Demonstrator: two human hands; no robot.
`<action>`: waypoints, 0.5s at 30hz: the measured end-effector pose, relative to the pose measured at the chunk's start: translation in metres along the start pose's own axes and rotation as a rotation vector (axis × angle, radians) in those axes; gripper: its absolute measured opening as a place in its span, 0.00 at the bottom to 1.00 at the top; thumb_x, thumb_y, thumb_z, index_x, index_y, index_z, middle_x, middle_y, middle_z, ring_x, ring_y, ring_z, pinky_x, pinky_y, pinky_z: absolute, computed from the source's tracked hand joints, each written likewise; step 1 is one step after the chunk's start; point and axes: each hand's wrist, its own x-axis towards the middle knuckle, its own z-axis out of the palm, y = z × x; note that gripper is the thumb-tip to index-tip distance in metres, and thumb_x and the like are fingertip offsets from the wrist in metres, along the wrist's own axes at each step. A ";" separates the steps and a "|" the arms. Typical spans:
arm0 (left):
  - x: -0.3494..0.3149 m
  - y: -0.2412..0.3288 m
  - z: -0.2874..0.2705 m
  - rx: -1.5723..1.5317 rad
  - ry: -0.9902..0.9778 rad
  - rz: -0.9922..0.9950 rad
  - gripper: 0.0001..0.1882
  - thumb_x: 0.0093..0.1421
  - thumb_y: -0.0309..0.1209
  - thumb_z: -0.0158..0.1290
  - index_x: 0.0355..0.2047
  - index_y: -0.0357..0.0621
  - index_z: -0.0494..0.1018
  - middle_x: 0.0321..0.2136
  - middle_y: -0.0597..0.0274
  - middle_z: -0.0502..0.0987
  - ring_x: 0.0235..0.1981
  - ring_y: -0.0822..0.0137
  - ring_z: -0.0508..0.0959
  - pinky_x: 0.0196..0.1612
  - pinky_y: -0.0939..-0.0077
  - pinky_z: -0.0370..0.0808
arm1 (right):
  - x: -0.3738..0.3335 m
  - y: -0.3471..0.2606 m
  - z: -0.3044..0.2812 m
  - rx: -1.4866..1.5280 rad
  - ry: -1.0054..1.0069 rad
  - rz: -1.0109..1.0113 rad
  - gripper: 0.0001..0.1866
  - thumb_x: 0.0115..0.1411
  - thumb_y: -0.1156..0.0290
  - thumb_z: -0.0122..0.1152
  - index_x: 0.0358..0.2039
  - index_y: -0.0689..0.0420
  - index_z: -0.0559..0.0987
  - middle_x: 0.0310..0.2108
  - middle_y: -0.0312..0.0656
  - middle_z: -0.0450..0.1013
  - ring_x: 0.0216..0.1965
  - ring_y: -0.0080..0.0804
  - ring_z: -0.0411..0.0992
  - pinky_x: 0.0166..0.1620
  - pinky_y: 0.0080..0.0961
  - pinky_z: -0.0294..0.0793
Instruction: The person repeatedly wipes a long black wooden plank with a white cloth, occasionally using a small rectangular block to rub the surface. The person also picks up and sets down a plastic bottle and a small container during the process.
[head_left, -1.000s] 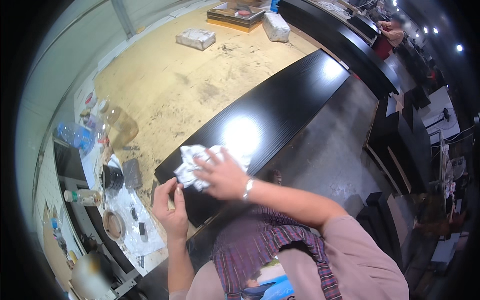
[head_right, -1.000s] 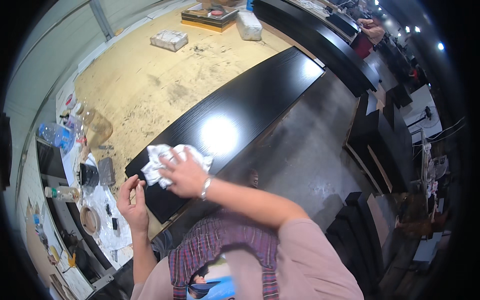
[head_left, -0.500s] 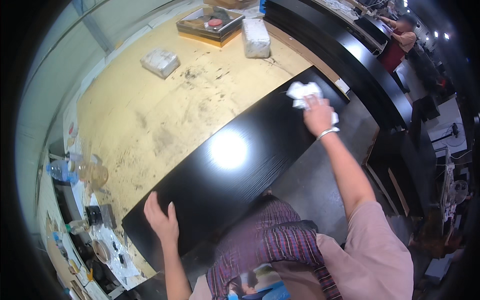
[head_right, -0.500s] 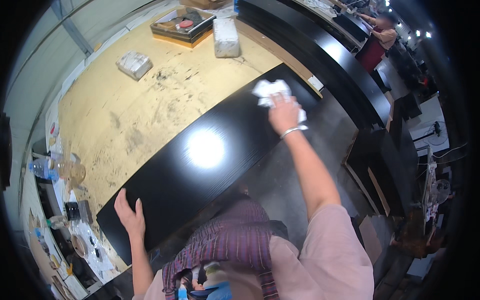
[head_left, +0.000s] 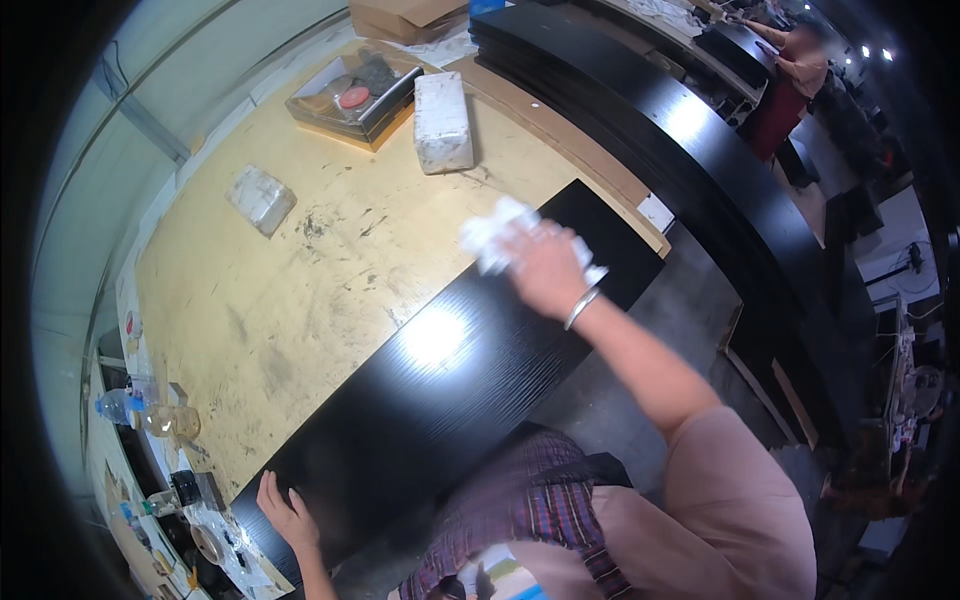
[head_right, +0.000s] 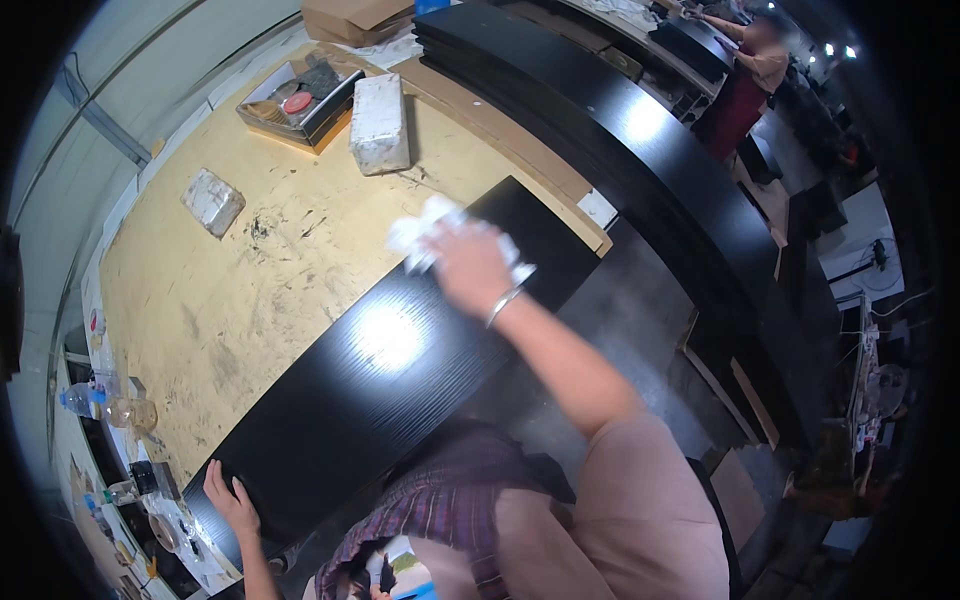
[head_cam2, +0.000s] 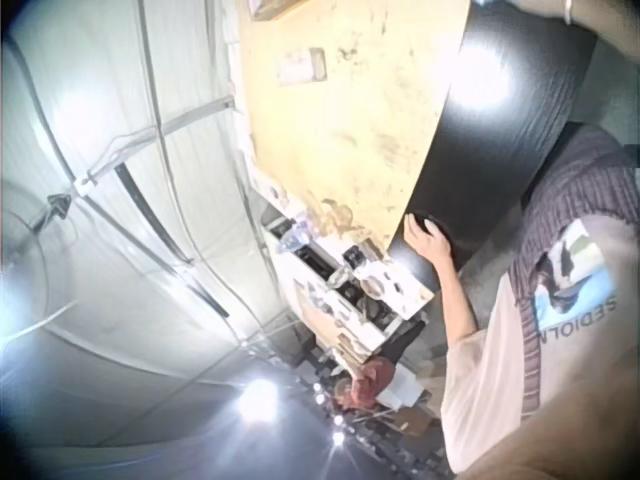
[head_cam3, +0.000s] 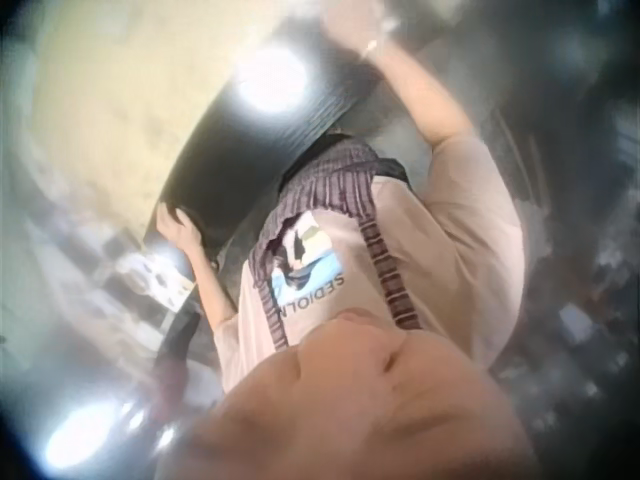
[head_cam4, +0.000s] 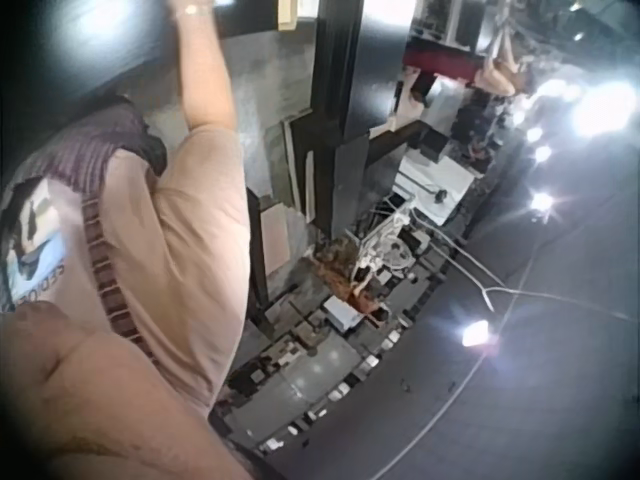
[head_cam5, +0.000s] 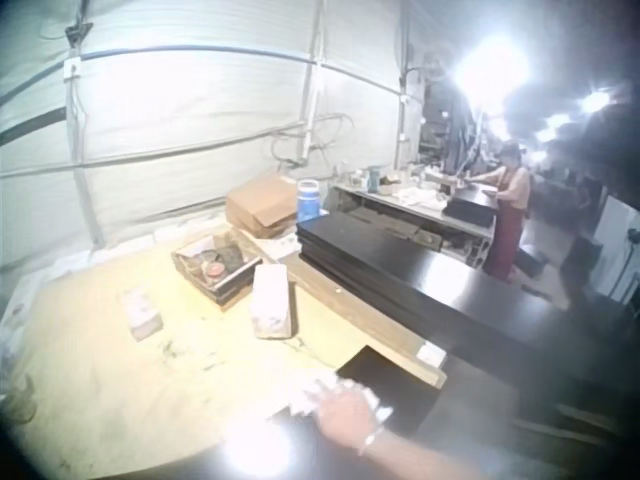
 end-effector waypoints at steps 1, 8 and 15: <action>-0.002 -0.003 0.000 0.010 0.000 0.002 0.24 0.66 0.30 0.48 0.61 0.34 0.66 0.61 0.44 0.68 0.62 0.44 0.66 0.66 0.52 0.61 | 0.008 0.034 -0.008 -0.102 -0.033 0.103 0.22 0.59 0.66 0.57 0.55 0.44 0.80 0.59 0.38 0.73 0.53 0.44 0.72 0.50 0.48 0.71; 0.004 -0.005 0.006 0.013 0.006 -0.001 0.24 0.66 0.31 0.47 0.61 0.34 0.67 0.62 0.44 0.67 0.62 0.43 0.66 0.66 0.53 0.60 | 0.002 0.140 -0.027 -0.255 0.227 0.405 0.14 0.57 0.69 0.57 0.44 0.55 0.81 0.41 0.43 0.78 0.43 0.44 0.72 0.43 0.49 0.69; 0.001 -0.019 0.012 0.038 0.007 0.009 0.24 0.70 0.35 0.45 0.62 0.34 0.67 0.62 0.44 0.67 0.62 0.44 0.66 0.66 0.52 0.61 | -0.118 -0.073 -0.032 0.353 -0.198 -0.472 0.28 0.58 0.68 0.56 0.61 0.47 0.74 0.68 0.45 0.64 0.58 0.41 0.70 0.56 0.44 0.68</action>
